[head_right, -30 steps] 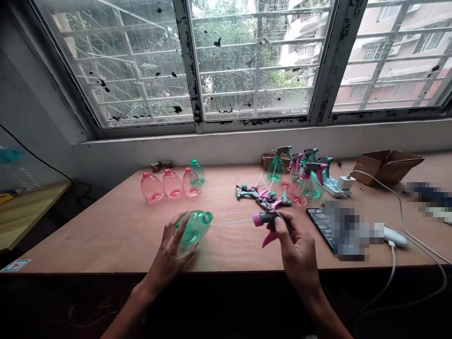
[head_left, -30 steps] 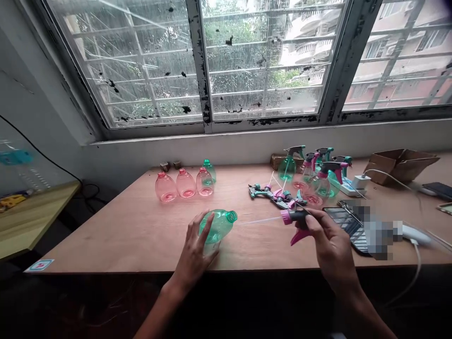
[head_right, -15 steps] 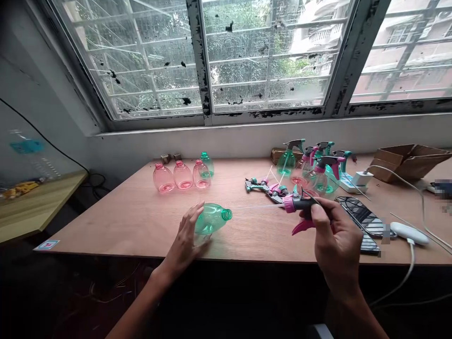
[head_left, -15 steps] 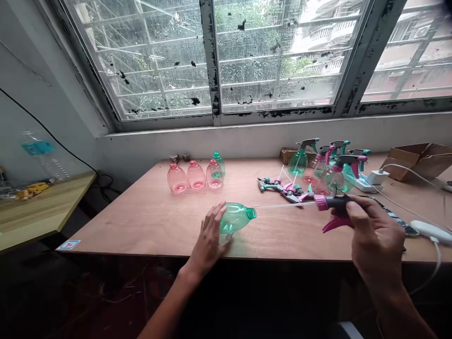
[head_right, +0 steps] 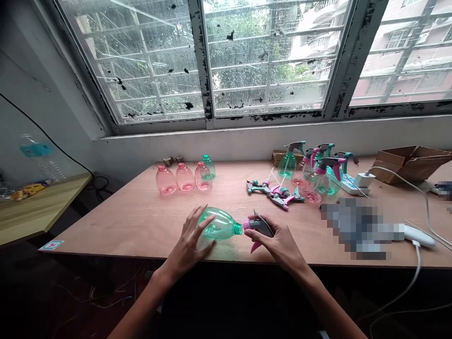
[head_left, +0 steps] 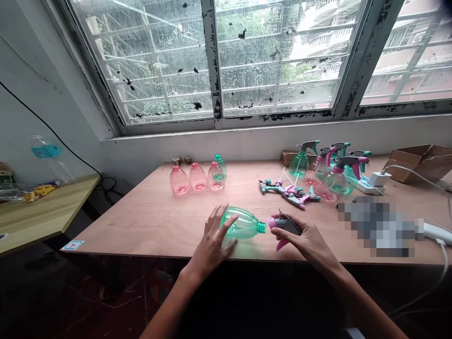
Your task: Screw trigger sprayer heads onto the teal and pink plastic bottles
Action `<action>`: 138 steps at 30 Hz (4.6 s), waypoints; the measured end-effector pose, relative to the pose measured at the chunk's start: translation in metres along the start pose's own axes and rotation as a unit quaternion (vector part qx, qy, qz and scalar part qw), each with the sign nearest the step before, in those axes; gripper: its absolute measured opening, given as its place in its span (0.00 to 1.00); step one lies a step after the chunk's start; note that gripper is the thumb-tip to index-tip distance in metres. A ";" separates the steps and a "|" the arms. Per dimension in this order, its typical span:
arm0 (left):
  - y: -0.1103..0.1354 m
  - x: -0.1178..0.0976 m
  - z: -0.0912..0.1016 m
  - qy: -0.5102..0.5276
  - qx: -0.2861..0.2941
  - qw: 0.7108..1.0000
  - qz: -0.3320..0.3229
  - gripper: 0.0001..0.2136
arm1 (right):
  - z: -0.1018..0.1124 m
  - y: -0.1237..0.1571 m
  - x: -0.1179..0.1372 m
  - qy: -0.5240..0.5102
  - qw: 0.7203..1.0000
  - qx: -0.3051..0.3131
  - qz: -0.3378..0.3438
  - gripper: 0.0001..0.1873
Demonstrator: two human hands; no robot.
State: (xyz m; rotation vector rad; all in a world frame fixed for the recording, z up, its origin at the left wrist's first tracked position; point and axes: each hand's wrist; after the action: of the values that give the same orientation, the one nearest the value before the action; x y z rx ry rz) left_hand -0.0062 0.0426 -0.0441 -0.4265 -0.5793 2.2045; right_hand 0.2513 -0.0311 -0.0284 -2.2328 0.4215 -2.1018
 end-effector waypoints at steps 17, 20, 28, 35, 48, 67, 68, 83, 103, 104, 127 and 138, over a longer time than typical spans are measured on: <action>-0.009 -0.002 -0.001 0.386 -0.017 0.906 0.173 0.40 | -0.006 -0.009 -0.034 -0.108 0.993 0.033 -0.044 0.27; -0.011 0.001 -0.002 0.414 0.004 0.894 0.171 0.37 | -0.007 -0.009 -0.035 -0.117 0.992 0.032 -0.041 0.24; -0.004 0.000 -0.003 0.454 0.024 0.875 0.167 0.50 | -0.007 -0.006 -0.033 -0.127 0.990 0.044 -0.040 0.22; -0.004 -0.001 0.000 0.444 0.043 0.881 0.159 0.35 | -0.007 -0.007 -0.033 -0.090 0.994 0.040 -0.042 0.22; -0.003 -0.001 -0.001 0.326 0.032 0.934 0.143 0.42 | -0.007 -0.006 -0.033 -0.089 0.995 0.044 -0.028 0.22; 0.000 -0.005 -0.003 0.359 0.061 0.921 0.139 0.49 | -0.008 -0.006 -0.033 -0.167 0.985 0.022 -0.037 0.25; 0.000 -0.005 -0.003 0.361 0.064 0.920 0.141 0.51 | -0.008 -0.006 -0.033 -0.165 0.985 0.022 -0.034 0.25; 0.000 -0.005 -0.003 0.369 0.047 0.919 0.131 0.50 | -0.008 -0.007 -0.033 -0.120 0.992 0.022 -0.042 0.27; 0.001 -0.003 0.000 0.300 0.045 0.942 0.143 0.47 | -0.007 -0.005 -0.031 -0.110 0.991 0.065 -0.049 0.22; 0.000 -0.003 -0.001 0.295 0.043 0.944 0.144 0.46 | -0.007 -0.005 -0.032 -0.112 0.991 0.061 -0.047 0.22; 0.000 -0.004 0.002 0.296 0.049 0.941 0.157 0.43 | -0.007 -0.004 -0.032 -0.103 0.992 0.058 -0.050 0.24; 0.004 -0.002 -0.003 0.284 0.057 0.947 0.137 0.52 | -0.006 -0.006 -0.036 -0.134 0.989 0.047 -0.047 0.24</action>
State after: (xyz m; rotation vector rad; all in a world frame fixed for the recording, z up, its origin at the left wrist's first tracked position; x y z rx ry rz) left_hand -0.0060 0.0394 -0.0480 -1.0861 -0.0797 2.2072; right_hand 0.2448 -0.0164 -0.0619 -2.4749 0.2020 -1.7810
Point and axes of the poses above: each hand's wrist, its own y-axis away from the middle knuckle, its own z-axis out of the back of the hand, x = y × z, and after that the axes turned 9 degrees about -y, right-handed
